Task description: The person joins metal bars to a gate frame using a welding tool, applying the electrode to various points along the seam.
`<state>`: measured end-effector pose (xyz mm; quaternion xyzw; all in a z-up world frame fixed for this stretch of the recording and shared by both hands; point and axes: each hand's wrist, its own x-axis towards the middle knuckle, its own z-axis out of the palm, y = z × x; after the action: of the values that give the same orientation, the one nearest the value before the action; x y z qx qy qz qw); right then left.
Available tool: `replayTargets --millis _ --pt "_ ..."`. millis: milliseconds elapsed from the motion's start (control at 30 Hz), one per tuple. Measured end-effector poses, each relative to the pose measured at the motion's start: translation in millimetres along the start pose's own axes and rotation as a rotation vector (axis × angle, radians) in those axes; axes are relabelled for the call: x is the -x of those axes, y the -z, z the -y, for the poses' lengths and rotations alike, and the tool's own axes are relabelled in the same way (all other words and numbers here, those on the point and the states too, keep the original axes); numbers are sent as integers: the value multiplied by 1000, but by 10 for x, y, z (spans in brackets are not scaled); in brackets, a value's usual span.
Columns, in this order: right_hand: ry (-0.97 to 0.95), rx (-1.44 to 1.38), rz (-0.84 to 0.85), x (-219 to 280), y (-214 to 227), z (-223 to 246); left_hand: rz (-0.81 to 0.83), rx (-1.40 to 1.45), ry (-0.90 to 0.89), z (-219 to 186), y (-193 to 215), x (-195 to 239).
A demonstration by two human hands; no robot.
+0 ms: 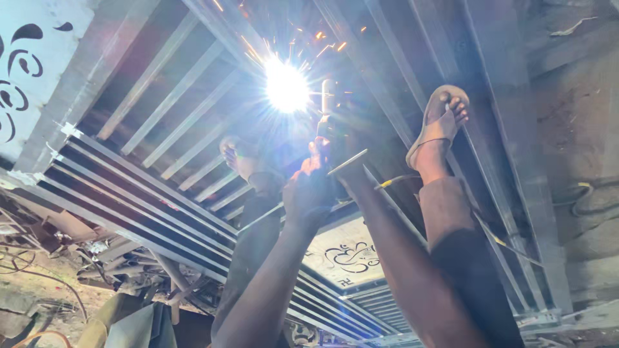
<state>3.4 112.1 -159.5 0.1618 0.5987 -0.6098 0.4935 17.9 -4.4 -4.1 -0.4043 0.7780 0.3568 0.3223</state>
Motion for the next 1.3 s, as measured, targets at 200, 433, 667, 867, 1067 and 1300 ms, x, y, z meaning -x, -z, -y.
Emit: replayTargets --millis 200,433,667,867,1067,1300 --pt "-28 37 -5 3 -17 140 79 -56 36 33 20 -30" --pt "-47 59 -2 -8 -11 163 122 -97 48 1 56 -60" --pt "-59 76 6 0 -15 185 8 -142 -8 115 -88 -51" --pt "-61 89 9 9 -30 199 36 -86 31 91 -34 -56" --pt "-73 104 15 11 -55 243 -42 -93 -39 173 -115 -36" --pt "-113 143 69 7 -166 328 -230 -85 -175 379 -371 -32"
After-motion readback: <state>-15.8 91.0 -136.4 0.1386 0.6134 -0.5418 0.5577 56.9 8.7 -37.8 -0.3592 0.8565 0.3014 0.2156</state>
